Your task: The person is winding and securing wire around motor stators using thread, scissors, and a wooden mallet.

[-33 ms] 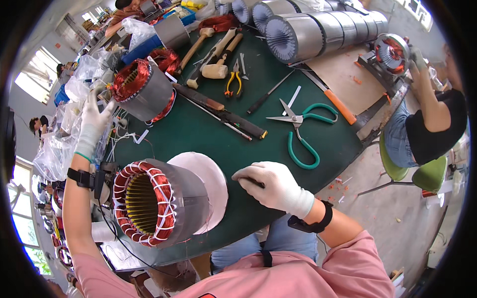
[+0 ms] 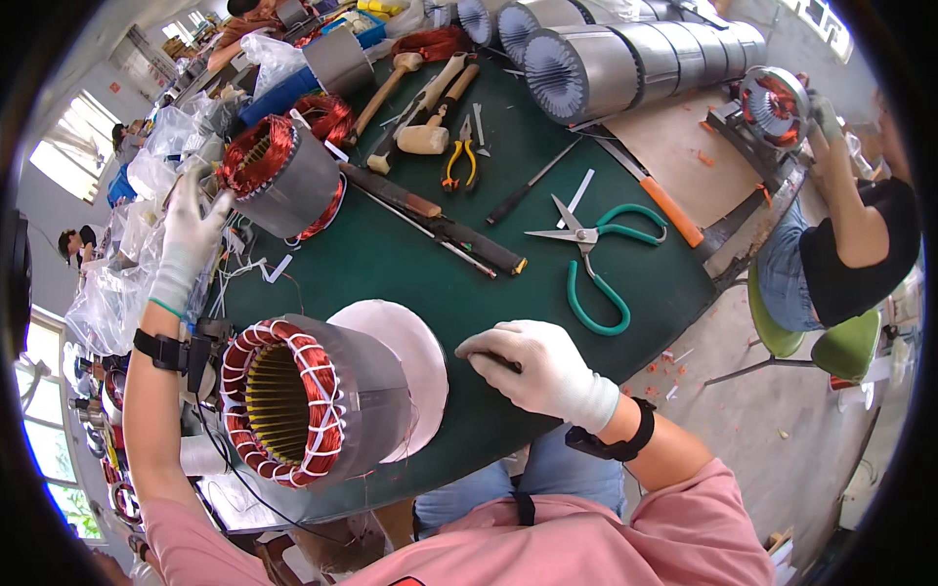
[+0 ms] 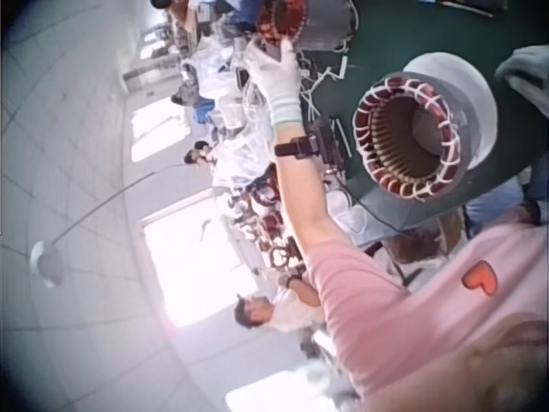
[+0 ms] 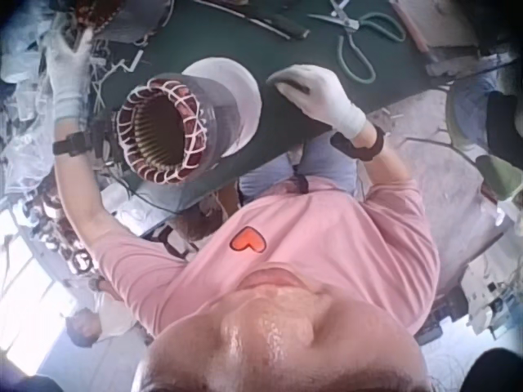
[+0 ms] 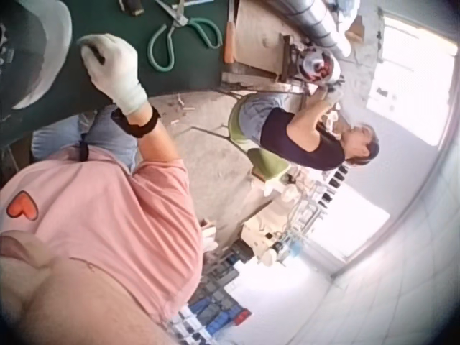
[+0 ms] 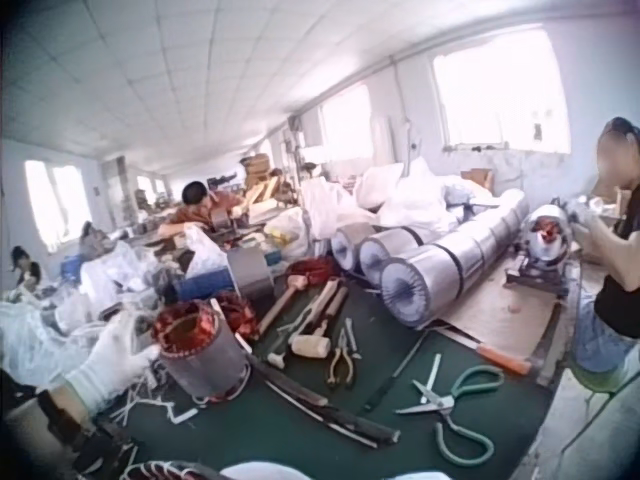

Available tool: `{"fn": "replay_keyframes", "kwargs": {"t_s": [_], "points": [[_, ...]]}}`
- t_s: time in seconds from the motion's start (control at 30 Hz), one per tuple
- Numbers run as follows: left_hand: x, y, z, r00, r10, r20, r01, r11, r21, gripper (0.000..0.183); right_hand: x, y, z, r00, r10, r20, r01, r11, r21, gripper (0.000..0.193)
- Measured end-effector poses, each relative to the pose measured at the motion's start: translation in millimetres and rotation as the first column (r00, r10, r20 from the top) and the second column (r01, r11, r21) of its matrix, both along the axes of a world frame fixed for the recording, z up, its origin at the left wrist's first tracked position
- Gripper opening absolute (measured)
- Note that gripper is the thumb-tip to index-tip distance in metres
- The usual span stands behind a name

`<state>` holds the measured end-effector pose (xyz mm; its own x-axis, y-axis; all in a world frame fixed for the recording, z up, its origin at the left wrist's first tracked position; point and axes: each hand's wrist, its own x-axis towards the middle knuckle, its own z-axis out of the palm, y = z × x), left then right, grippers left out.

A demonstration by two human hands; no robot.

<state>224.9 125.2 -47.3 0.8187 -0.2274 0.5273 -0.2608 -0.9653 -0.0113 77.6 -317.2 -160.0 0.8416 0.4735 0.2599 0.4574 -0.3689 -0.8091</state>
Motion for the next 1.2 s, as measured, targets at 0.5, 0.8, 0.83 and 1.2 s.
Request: {"fn": "replay_keyframes", "kwargs": {"t_s": [0.5,0.8,0.83,1.2], "points": [[39.1,-80.0,-29.2,0.986,0.164,0.024,-0.165,0.980,0.112,0.031,10.8,-5.4,-0.7,0.994,0.089,-0.062,-0.084,0.994,0.076,0.018],[29.7,-74.7,-33.5,0.994,0.051,0.102,-0.039,0.993,-0.111,0.029,12.6,-7.9,1.4,0.992,0.111,-0.066,-0.106,0.991,0.078,0.017],[27.1,-68.7,-33.9,0.991,0.020,0.132,-0.005,0.994,-0.113,0.027,13.1,-8.5,0.0,0.991,0.118,-0.060,-0.112,0.990,0.083,0.017],[18.3,-57.3,-38.2,0.966,-0.101,0.237,0.108,0.994,-0.015,0.019,15.5,-12.8,-3.6,0.984,0.174,-0.025,-0.169,0.976,0.138,0.018]]}}
